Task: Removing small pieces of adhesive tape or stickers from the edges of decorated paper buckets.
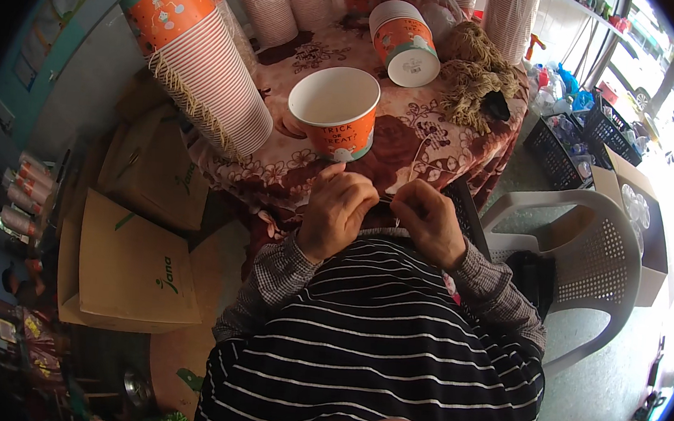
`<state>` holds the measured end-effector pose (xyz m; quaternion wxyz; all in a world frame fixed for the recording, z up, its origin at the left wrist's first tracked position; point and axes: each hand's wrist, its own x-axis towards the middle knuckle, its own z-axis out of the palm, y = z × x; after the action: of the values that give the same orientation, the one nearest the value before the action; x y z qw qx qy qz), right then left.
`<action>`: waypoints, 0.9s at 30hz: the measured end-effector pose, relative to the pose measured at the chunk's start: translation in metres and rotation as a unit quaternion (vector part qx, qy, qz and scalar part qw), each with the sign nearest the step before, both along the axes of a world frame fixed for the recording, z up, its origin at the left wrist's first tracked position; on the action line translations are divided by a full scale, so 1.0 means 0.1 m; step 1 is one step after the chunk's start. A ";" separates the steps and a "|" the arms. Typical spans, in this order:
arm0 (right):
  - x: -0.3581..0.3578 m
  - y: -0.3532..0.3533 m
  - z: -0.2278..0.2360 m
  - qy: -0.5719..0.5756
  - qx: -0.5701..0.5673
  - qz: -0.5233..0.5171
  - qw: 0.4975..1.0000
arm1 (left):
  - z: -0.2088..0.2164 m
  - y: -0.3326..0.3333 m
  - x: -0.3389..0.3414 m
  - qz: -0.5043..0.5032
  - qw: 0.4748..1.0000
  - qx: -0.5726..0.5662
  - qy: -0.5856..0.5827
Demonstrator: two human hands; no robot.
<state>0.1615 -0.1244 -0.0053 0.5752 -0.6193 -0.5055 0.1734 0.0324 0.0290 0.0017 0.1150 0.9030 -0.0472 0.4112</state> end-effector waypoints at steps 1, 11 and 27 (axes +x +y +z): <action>0.03 0.00 0.00 0.042 0.011 0.001 0.999 | 0.01 0.03 0.05 -0.015 1.000 -0.016 -0.004; 0.20 0.02 0.01 0.163 0.026 0.003 0.986 | 0.12 0.53 1.04 0.233 0.971 0.044 0.026; -0.04 -0.16 0.18 0.139 0.104 0.053 0.983 | 0.22 0.12 -0.70 0.034 0.939 -0.343 0.014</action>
<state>0.1573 -0.1405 0.0131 0.6908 -0.4985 -0.4683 0.2346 -0.0375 0.0409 0.0235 0.4040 0.8159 0.1292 0.3931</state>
